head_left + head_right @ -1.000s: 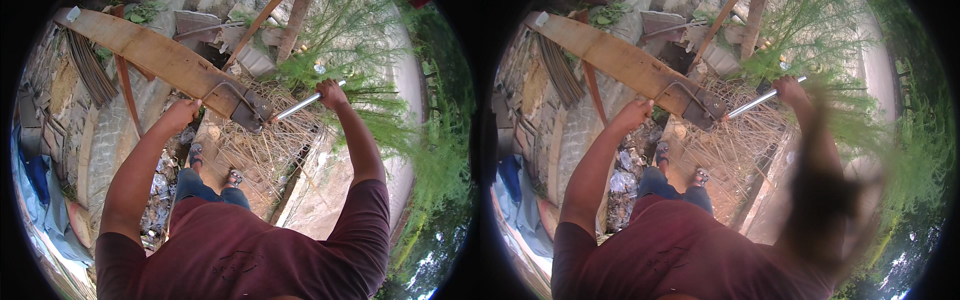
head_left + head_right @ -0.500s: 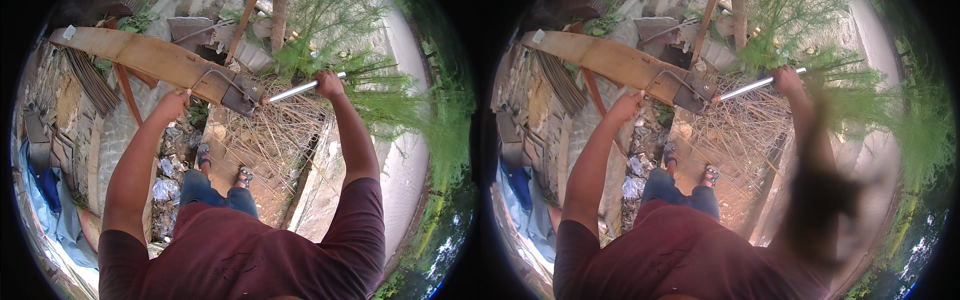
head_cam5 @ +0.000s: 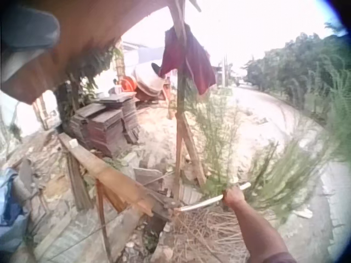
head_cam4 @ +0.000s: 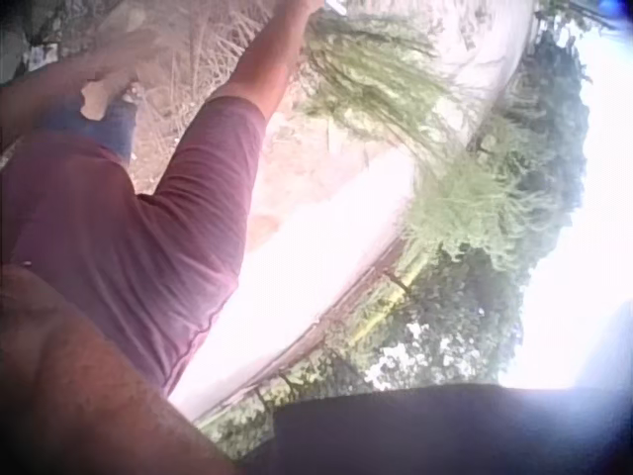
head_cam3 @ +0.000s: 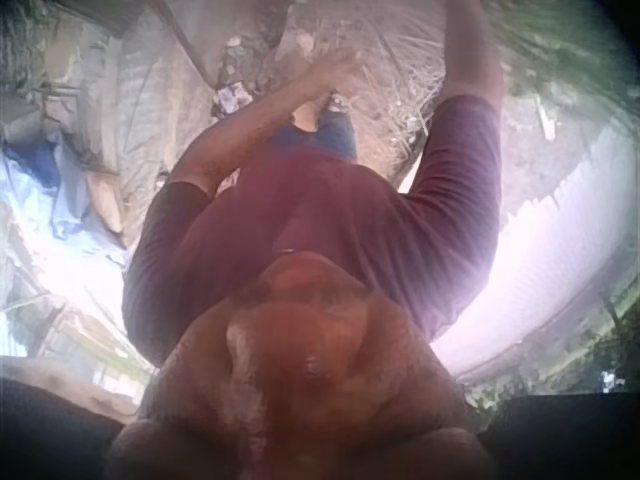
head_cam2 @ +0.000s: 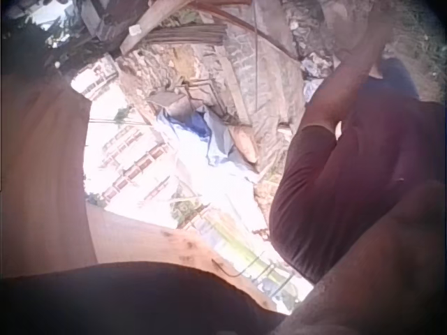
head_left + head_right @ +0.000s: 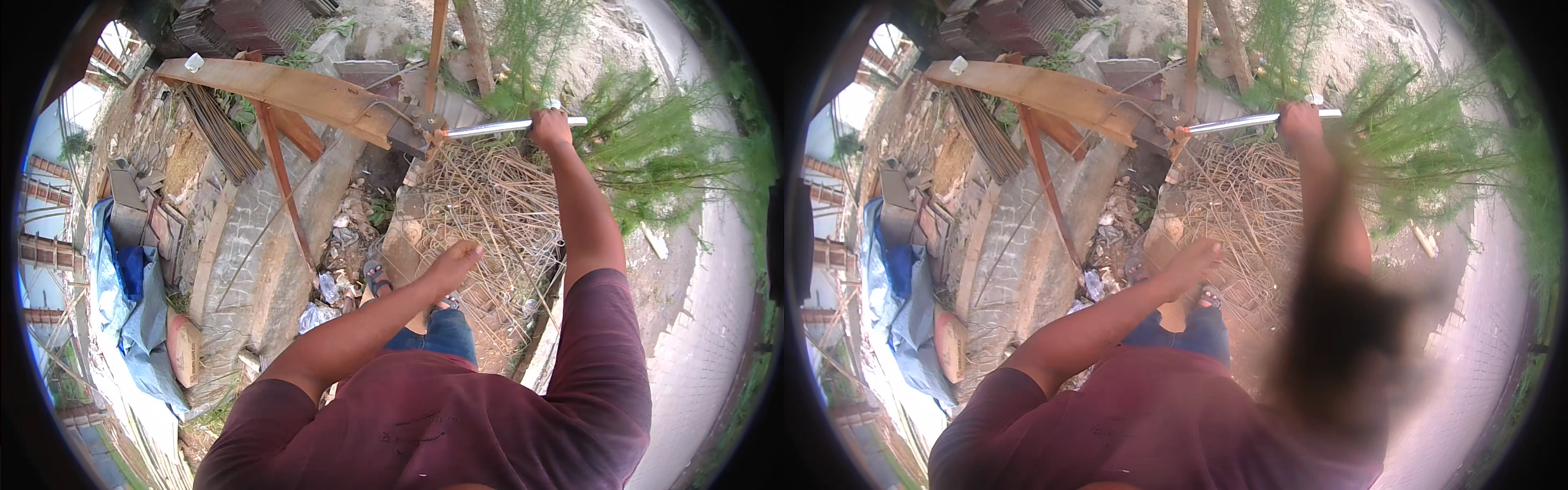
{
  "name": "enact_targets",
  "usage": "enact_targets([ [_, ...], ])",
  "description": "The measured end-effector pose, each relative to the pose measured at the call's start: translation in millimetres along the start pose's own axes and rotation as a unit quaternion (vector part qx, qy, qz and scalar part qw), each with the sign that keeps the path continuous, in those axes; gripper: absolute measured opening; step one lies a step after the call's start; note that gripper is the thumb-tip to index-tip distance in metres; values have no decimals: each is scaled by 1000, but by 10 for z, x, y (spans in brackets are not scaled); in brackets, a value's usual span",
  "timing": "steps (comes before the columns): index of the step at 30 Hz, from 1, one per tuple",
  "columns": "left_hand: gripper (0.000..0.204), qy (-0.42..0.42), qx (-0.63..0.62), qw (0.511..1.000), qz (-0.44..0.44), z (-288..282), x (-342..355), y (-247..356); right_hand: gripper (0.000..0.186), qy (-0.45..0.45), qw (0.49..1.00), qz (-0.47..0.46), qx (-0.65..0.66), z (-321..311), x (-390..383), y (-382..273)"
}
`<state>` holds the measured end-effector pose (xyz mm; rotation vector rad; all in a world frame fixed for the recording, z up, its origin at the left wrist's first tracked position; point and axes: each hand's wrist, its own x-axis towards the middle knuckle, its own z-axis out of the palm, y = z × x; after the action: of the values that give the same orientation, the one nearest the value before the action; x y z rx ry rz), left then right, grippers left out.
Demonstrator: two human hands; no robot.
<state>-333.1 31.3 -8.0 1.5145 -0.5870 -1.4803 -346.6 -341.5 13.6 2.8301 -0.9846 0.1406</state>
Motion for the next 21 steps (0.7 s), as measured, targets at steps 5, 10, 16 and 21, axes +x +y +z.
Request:
enact_targets([
  [5,47,-42,-83,993,-71,996,-350,-289,17,38,998,56,3,-47,-520,-103],
  [10,40,13,-77,989,-124,878,-838,-588,18,53,992,115,-5,-61,-891,-270],
  [16,35,98,-177,976,-75,297,-1389,-940,17,121,980,156,-18,-57,-1426,-617],
  [21,49,278,36,960,-6,-752,-1611,-1249,19,87,975,202,31,-348,-2076,-1223],
])
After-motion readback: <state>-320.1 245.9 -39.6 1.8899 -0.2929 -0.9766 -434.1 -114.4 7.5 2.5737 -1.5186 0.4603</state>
